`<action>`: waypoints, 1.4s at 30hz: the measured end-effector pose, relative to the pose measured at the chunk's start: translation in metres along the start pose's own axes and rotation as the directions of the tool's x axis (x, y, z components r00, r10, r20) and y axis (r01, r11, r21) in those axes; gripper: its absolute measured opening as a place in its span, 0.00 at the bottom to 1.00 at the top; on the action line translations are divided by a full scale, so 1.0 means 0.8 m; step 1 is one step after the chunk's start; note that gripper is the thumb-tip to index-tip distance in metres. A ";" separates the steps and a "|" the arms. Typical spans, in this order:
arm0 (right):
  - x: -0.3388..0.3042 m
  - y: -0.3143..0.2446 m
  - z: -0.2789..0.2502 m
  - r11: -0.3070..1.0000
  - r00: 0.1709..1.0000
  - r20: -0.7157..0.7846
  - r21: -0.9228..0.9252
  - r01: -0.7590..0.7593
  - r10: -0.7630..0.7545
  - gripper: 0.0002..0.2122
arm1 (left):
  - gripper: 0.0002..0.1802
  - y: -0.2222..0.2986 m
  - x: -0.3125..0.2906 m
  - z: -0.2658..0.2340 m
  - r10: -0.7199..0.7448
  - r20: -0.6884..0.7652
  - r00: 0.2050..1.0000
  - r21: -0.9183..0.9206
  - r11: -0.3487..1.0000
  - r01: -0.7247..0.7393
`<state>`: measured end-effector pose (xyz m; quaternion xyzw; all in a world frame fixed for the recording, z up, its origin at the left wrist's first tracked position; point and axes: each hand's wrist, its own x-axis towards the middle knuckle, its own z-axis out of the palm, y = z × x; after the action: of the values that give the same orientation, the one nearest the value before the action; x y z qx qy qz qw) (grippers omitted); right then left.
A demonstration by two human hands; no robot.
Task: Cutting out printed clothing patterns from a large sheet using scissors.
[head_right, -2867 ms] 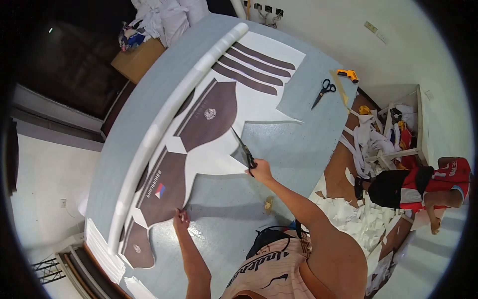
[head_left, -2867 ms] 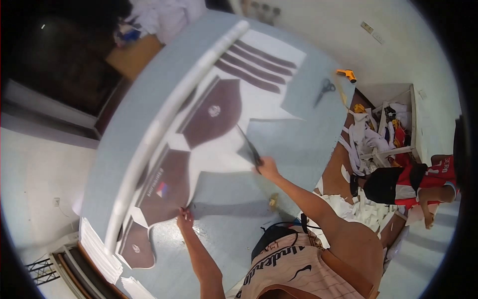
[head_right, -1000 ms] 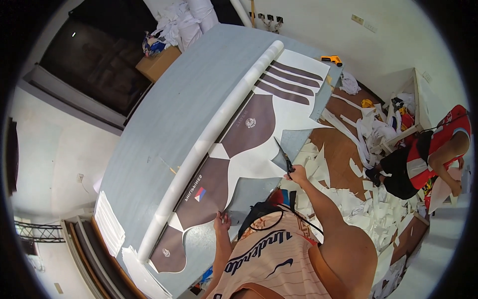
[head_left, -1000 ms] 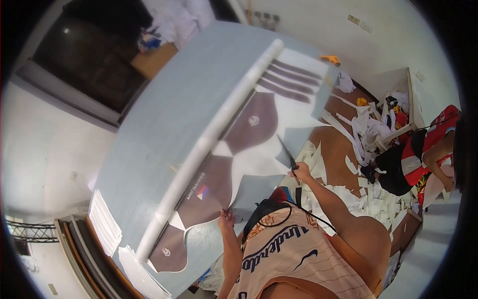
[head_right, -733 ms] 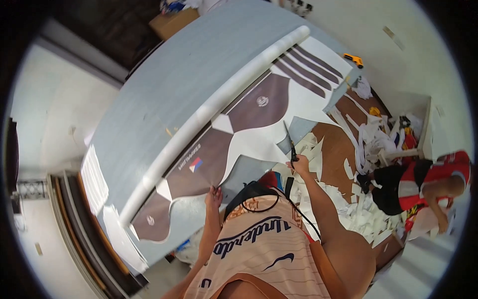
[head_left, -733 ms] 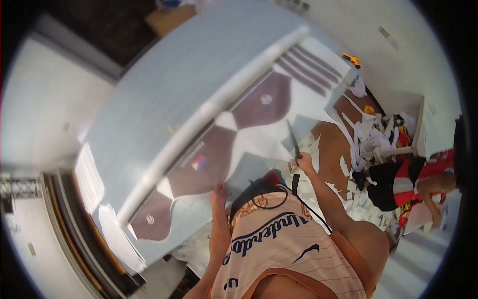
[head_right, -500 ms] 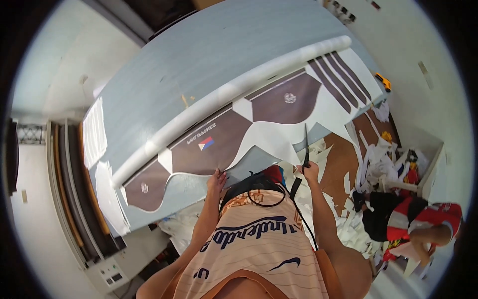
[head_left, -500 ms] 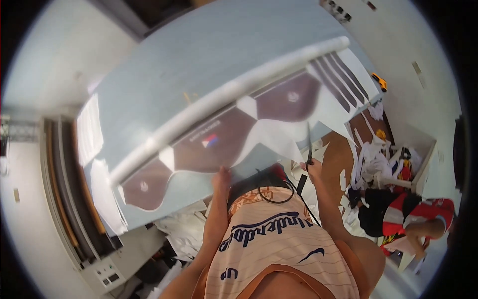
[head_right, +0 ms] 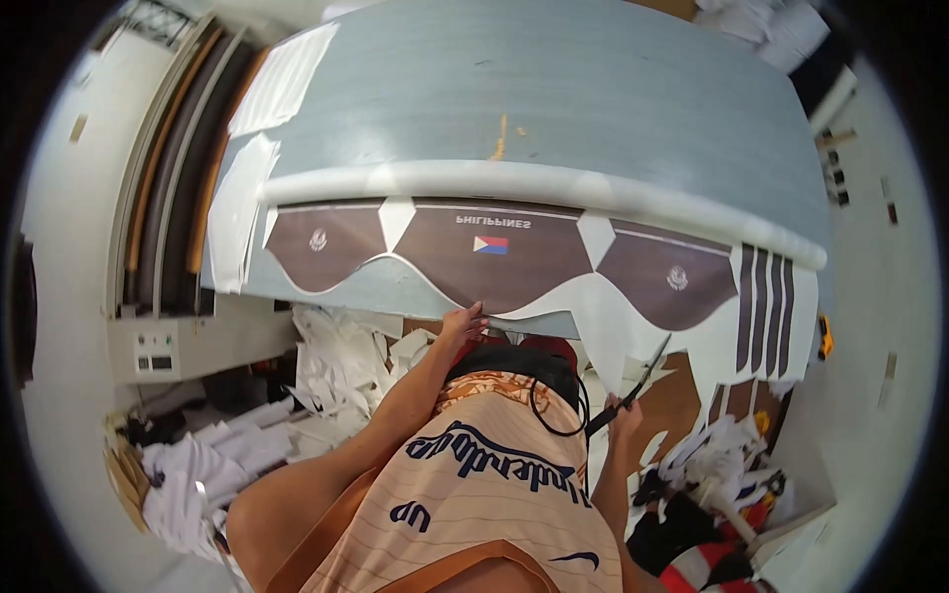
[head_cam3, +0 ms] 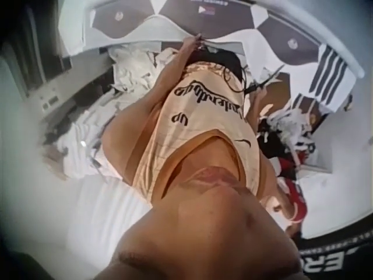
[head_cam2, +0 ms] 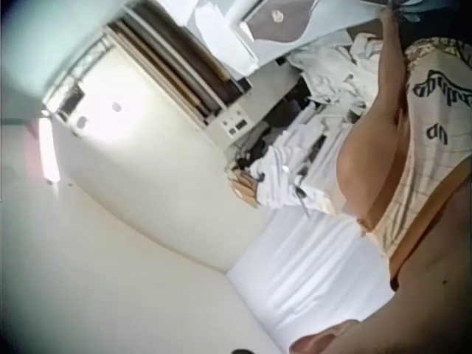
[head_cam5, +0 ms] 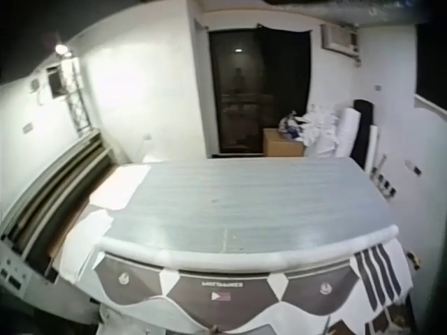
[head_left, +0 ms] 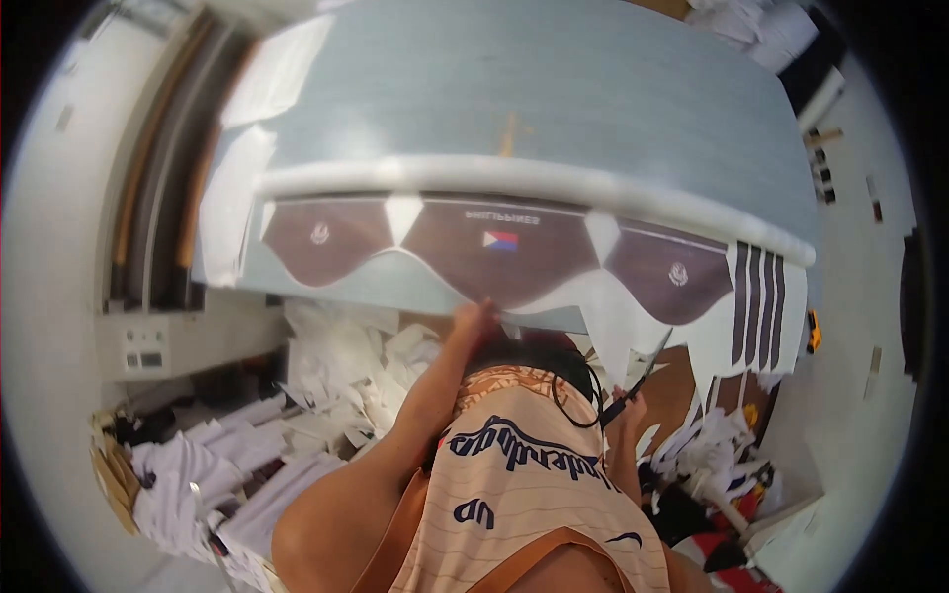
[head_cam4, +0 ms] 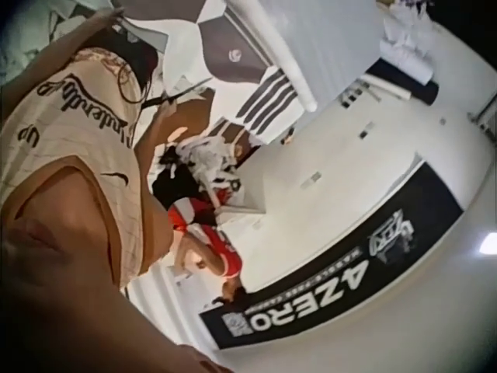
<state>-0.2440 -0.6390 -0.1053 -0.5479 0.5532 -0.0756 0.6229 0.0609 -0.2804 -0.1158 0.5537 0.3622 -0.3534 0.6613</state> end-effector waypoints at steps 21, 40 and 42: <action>-0.079 -0.121 0.024 0.686 0.791 -0.177 -0.629 0.367 -0.586 0.12 | 0.13 0.003 -0.025 -0.023 -0.073 0.120 0.990 -0.142 0.986 0.090; 0.309 -0.409 0.480 0.356 0.470 0.405 -0.326 0.876 -0.784 0.36 | 0.10 0.018 -0.036 -0.006 -0.092 -0.282 0.955 -0.052 0.995 0.081; 0.355 -0.493 0.529 0.165 0.227 0.290 -0.223 0.961 -0.930 0.21 | 0.10 0.021 -0.044 -0.009 -0.119 -0.277 0.953 -0.054 0.993 0.108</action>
<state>0.3916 -0.7379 -0.0650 -0.8769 0.0687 -0.3200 0.3520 0.0575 -0.2688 -0.0780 0.5638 0.4899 -0.3019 0.5924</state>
